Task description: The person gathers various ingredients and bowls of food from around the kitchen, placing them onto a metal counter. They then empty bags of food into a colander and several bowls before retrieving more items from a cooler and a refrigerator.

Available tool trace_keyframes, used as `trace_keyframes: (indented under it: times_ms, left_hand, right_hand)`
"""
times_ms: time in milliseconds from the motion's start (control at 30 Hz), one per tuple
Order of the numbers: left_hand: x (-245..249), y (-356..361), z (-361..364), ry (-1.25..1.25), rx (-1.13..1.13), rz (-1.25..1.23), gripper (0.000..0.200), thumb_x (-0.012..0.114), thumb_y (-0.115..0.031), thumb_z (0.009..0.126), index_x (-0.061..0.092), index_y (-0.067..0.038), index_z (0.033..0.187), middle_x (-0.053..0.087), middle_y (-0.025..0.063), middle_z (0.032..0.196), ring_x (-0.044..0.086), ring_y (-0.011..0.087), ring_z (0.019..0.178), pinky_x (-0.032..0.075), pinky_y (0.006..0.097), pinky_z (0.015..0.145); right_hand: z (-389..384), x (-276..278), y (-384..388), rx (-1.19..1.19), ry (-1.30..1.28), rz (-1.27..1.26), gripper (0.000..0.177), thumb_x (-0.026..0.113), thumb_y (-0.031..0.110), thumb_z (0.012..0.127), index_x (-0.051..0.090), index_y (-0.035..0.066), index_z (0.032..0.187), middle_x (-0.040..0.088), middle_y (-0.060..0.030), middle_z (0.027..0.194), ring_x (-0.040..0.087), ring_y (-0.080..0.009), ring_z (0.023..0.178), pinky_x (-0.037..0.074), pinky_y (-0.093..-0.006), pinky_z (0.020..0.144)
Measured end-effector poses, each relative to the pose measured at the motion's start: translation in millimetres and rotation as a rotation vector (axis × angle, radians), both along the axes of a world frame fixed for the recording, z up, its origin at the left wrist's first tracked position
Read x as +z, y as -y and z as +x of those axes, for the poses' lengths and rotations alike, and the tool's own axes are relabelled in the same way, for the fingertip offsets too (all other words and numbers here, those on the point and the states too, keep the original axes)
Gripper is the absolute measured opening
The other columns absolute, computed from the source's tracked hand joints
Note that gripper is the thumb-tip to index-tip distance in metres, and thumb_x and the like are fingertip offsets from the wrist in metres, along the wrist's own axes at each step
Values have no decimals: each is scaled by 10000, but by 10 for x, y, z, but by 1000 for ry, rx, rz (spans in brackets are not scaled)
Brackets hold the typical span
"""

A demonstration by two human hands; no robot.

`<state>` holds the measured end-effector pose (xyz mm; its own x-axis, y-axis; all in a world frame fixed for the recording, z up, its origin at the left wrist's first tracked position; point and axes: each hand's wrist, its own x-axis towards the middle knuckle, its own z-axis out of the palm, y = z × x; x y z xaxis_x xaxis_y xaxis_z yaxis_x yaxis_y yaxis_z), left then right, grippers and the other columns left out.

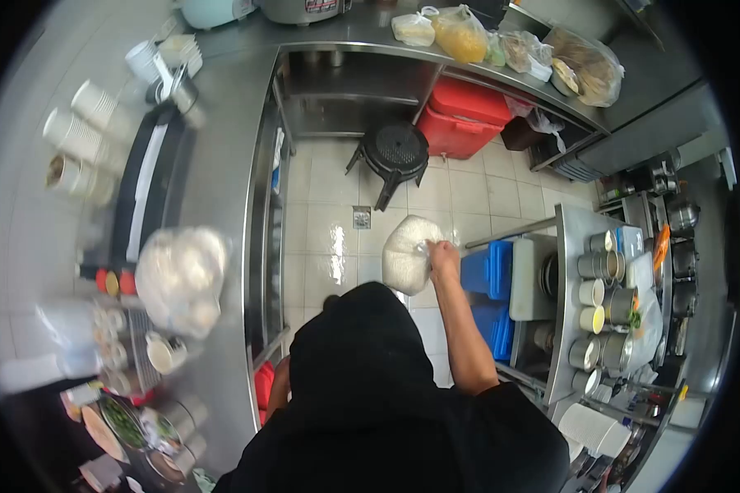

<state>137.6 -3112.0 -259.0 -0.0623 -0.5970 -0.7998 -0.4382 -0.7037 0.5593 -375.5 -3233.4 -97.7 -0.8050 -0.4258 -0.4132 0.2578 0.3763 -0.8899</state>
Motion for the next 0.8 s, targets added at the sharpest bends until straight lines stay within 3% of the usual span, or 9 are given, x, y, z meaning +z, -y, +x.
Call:
trace_keyframes:
  times_ms: [67, 233, 300, 333, 433, 467, 500, 633, 800]
  left_hand:
    - [220, 776, -336, -94, 90, -55, 533, 483, -404, 915, 392, -61, 1312, 590, 123, 1117, 575, 233, 985, 481, 386, 806]
    - [918, 2049, -1084, -365, 496, 56, 496, 470, -420, 924, 407, -107, 1304, 591, 118, 1118, 591, 212, 955, 499, 372, 790]
    - [582, 2051, -1132, -353, 771, 105, 452, 457, -410, 930, 427, -116, 1272, 599, 81, 1061, 593, 192, 942, 514, 358, 758]
    - [534, 2033, -1214, -282, 837, 152, 444, 458, -406, 928, 432, -119, 1265, 599, 80, 1055, 592, 191, 931, 512, 357, 752]
    - [575, 2108, -1658, -28, 914, 357, 419, 463, -396, 922, 447, -125, 1242, 599, 76, 1037, 586, 189, 897, 505, 355, 735]
    - [572, 2232, -1843, 33, 916, 424, 411, 465, -393, 921, 452, -128, 1235, 599, 75, 1032, 585, 188, 886, 503, 354, 729]
    - [595, 2378, -2022, 78, 917, 479, 403, 466, -390, 919, 457, -130, 1227, 599, 73, 1026, 583, 187, 875, 501, 353, 724]
    - [866, 2727, -2580, 170, 971, 632, 372, 473, -376, 911, 477, -139, 1198, 599, 68, 1002, 576, 183, 831, 492, 350, 701]
    - [1252, 2741, -3324, 157, 1118, 720, 333, 481, -359, 902, 502, -151, 1160, 600, 61, 972, 567, 178, 775, 481, 346, 672]
  right_hand:
    - [-217, 248, 754, -38, 97, -91, 265, 667, 20, 755, 430, 101, 668, 425, 24, 623, 372, -81, 552, 364, -262, 525]
    - [-1166, -241, 2953, -66, 308, -245, 232, 644, 17, 773, 448, 89, 674, 469, 1, 657, 411, -100, 576, 387, -274, 542]
    - [-1628, -703, 4025, -25, 322, -268, 211, 637, 18, 780, 461, 78, 680, 490, -11, 677, 433, -108, 596, 395, -280, 549]
    - [-1958, -1179, 4605, 145, -39, -106, 136, 612, 68, 800, 510, 27, 720, 542, -58, 727, 498, -147, 635, 430, -306, 590]
    - [-2520, -1617, 6232, 155, -354, 9, 215, 577, 194, 835, 618, -16, 855, 641, -138, 759, 589, -210, 691, 455, -345, 621]
    - [-2882, -2357, 6835, 4, -178, -392, 190, 542, 184, 861, 624, 13, 854, 654, -132, 850, 600, -218, 713, 469, -353, 634]
    - [-3083, -2450, 7161, 74, -391, -152, 190, 537, 184, 862, 623, 14, 855, 652, -131, 851, 599, -219, 716, 469, -352, 640]
    - [-3624, -3205, 7243, 454, -795, 490, 191, 520, 181, 864, 619, 18, 860, 641, -123, 856, 597, -224, 726, 470, -349, 661]
    - [-3930, -3361, 6791, 687, -1016, 803, 193, 499, 178, 868, 613, 22, 865, 627, -114, 862, 595, -231, 738, 471, -346, 687]
